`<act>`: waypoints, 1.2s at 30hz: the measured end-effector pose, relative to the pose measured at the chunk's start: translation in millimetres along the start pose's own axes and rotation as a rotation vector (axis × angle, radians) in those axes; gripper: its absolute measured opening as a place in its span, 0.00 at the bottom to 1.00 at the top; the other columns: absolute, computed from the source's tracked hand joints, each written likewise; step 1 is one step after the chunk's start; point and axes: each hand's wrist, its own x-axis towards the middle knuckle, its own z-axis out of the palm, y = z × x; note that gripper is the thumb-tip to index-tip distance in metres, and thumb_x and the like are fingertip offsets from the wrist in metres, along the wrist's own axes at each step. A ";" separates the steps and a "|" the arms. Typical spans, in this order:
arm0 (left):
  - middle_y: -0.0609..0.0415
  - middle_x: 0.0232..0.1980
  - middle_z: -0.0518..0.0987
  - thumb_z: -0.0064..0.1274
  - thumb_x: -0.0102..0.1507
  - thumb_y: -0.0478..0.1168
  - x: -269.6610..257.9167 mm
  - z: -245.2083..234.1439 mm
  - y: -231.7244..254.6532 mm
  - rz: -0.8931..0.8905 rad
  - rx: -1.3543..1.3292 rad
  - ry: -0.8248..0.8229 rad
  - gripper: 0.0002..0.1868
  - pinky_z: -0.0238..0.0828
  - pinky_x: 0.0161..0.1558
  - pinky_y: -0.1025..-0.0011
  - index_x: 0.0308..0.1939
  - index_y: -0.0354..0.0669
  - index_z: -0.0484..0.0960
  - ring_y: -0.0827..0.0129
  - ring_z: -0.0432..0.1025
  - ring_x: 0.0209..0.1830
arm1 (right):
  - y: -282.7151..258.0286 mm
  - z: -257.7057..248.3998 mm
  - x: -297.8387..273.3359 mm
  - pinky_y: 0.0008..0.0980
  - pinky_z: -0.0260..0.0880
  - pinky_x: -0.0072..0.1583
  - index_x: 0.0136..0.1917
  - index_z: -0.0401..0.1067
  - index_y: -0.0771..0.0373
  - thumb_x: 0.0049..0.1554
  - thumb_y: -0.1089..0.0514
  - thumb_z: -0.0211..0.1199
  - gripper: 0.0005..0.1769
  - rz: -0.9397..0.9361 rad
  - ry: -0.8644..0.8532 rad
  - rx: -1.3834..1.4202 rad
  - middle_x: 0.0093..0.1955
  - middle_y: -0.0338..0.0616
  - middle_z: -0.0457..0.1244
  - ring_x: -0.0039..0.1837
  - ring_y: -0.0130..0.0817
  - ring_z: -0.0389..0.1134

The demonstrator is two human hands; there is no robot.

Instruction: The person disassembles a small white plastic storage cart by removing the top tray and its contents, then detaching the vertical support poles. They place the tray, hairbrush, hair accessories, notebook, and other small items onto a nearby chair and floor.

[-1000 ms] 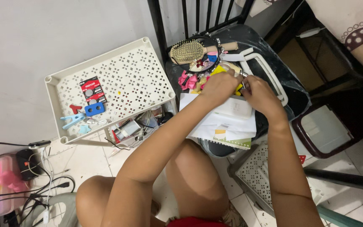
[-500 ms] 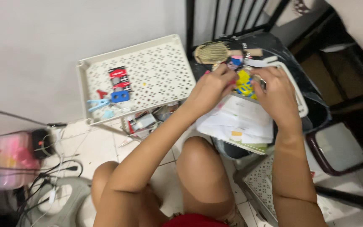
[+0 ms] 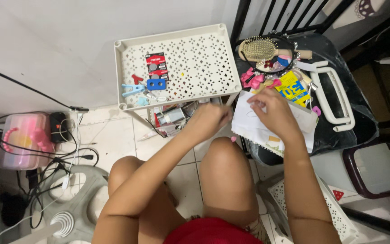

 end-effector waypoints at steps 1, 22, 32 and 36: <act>0.39 0.35 0.82 0.56 0.62 0.39 -9.2 5.2 -2.2 -0.017 0.005 -0.038 0.06 0.74 0.42 0.53 0.39 0.40 0.82 0.45 0.78 0.37 | 1.9 3.9 -7.2 0.38 0.68 0.50 0.48 0.79 0.64 0.54 0.65 0.68 0.07 -0.008 0.000 -0.017 0.43 0.48 0.65 0.45 0.42 0.67; 0.42 0.36 0.79 0.56 0.58 0.35 -88.8 -7.6 -43.9 0.006 0.298 0.097 0.07 0.72 0.41 0.53 0.38 0.37 0.82 0.46 0.76 0.38 | 22.0 205.2 -110.8 0.27 0.71 0.54 0.55 0.68 0.65 0.58 0.72 0.53 0.13 0.361 0.065 0.718 0.49 0.42 0.67 0.51 0.29 0.71; 0.43 0.46 0.78 0.57 0.59 0.32 -104.4 -29.4 -31.0 0.113 0.288 0.276 0.14 0.67 0.50 0.56 0.49 0.36 0.81 0.49 0.72 0.47 | 64.5 281.2 -6.4 0.31 0.70 0.44 0.42 0.75 0.66 0.55 0.69 0.58 0.05 0.904 0.881 0.447 0.40 0.46 0.69 0.41 0.37 0.69; 0.46 0.45 0.78 0.57 0.61 0.32 -100.9 -40.2 -31.9 0.141 0.223 0.248 0.12 0.68 0.52 0.56 0.48 0.38 0.81 0.51 0.73 0.48 | 85.9 299.2 16.1 0.35 0.72 0.47 0.42 0.75 0.69 0.55 0.68 0.56 0.07 0.985 1.227 0.916 0.45 0.47 0.69 0.45 0.40 0.69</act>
